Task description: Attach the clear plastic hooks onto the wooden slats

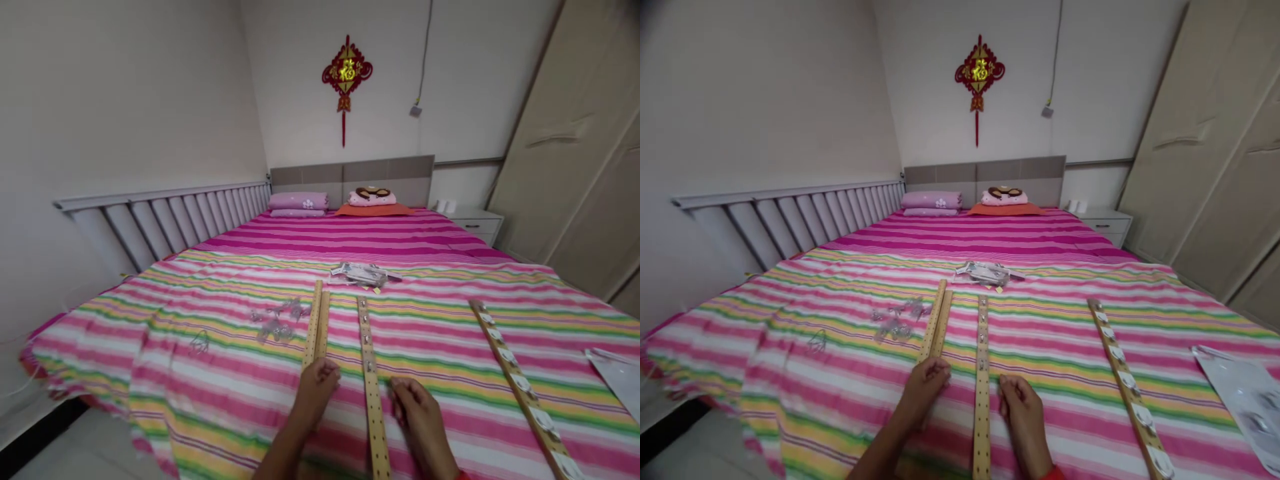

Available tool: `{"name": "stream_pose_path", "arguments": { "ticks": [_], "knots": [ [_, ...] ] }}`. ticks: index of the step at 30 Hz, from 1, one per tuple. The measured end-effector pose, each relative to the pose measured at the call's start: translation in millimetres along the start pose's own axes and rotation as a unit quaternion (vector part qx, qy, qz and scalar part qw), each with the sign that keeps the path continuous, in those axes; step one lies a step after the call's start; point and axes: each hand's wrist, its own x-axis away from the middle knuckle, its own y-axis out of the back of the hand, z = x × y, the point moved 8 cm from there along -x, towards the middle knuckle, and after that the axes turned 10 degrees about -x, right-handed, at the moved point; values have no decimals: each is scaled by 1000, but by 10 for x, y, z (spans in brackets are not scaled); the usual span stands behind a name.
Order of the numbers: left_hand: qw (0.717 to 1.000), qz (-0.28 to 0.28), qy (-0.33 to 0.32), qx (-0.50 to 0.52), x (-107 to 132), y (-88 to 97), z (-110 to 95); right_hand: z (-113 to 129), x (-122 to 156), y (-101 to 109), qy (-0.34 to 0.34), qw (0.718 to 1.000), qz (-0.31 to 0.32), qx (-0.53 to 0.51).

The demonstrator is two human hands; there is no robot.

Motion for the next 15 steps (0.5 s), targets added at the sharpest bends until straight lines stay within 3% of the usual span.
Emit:
{"name": "stream_pose_path", "arguments": {
  "ticks": [4, 7, 10, 15],
  "knots": [
    [990, -139, -1, -37, -19, 805, 108, -28, 212, 36, -7, 999, 16, 42],
    [973, -224, 9, -62, -102, 1205, 173, -28, 305, -2, -9, 997, 31, 63],
    [960, -254, 48, -110, -215, 1327, 229, 5, 353, -67, -3, 997, 45, 70],
    [951, -253, 98, -149, -386, 1289, 296, 66, 407, -144, -11, 995, 65, 81]
  ]
}}
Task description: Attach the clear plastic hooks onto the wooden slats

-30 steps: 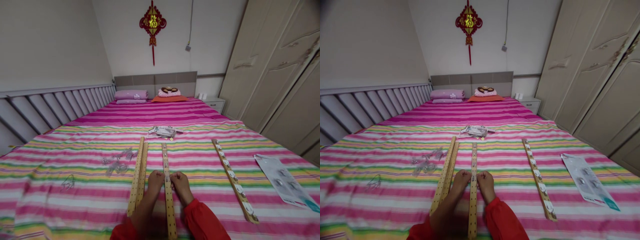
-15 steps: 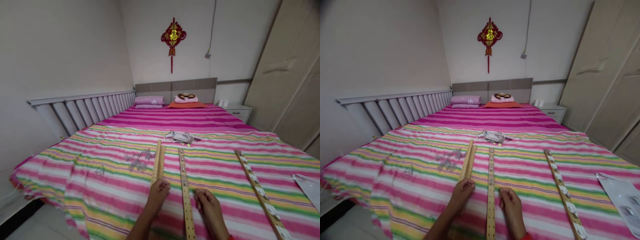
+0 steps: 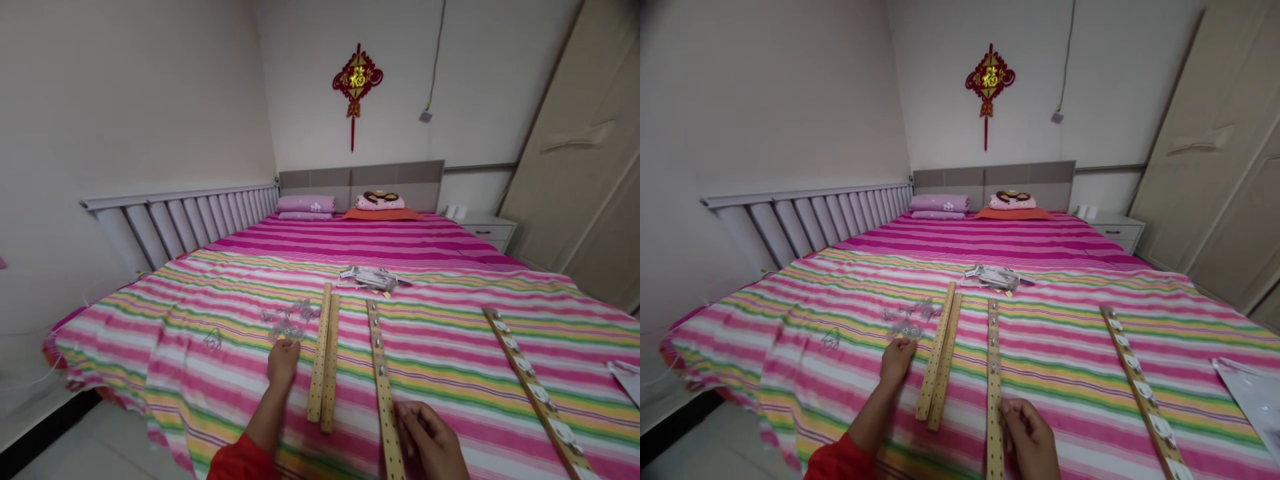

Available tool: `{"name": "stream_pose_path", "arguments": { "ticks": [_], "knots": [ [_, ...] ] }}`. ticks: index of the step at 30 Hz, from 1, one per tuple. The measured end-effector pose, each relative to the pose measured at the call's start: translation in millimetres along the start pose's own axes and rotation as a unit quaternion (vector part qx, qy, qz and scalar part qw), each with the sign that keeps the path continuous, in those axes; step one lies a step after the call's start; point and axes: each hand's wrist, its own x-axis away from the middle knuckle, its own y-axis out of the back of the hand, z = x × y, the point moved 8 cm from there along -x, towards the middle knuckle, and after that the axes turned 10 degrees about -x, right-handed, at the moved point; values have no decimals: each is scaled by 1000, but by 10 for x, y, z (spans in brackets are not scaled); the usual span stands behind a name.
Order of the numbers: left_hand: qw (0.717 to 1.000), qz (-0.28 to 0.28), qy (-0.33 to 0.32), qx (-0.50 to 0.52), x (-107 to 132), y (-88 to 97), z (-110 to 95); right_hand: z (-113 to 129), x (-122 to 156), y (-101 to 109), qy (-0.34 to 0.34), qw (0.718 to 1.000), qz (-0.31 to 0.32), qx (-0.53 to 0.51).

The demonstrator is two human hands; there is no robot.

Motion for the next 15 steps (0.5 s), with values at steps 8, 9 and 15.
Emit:
{"name": "stream_pose_path", "arguments": {
  "ticks": [8, 9, 15],
  "knots": [
    [999, -25, -44, 11, 168, 44, -194, 94, 113, -80, -11, 1000, 4, -15],
    [997, -30, -63, 19, 239, 70, -234, 80, 123, -98, -18, 1000, 7, -19],
    [982, -24, -108, 152, 502, 175, -244, -66, 127, -233, -37, 999, 29, -24]
  ]
}}
